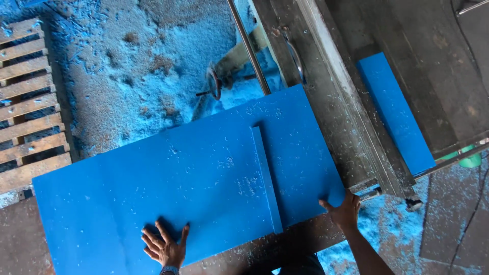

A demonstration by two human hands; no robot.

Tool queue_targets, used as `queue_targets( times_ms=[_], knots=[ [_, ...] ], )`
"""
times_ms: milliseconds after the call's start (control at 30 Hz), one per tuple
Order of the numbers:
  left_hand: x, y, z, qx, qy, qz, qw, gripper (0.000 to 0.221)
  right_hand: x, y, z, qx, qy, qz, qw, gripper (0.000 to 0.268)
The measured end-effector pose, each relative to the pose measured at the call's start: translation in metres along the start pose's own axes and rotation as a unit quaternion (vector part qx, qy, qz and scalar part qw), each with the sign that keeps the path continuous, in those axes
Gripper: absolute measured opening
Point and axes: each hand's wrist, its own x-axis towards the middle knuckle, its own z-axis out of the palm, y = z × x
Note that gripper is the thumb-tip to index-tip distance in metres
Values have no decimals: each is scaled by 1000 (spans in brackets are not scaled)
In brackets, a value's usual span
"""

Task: Cutting blue plastic or foam panels using a stationary saw table and organizing the pieces.

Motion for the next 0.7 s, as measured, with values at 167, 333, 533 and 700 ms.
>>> queue_targets(
  times_ms=[167, 333, 533, 700],
  knots=[
    [-3, -7, -4, 17, -58, -23, 998, 127, -9, 7, 0, 2, -20, 55, 998, 113],
    [2, -22, 3, 23, -43, -20, 999, 130, -18, -8, -13, 6, 30, -2, 1000, 113],
    [3, -13, -15, -37, -10, -21, 999, 108, -26, -2, -19, -18, -26, 89, 996, 126],
    [43, -67, -46, -40, 75, -74, 994, 90, -53, 6, 3, -16, -3, 204, 979, 106]
  ],
)
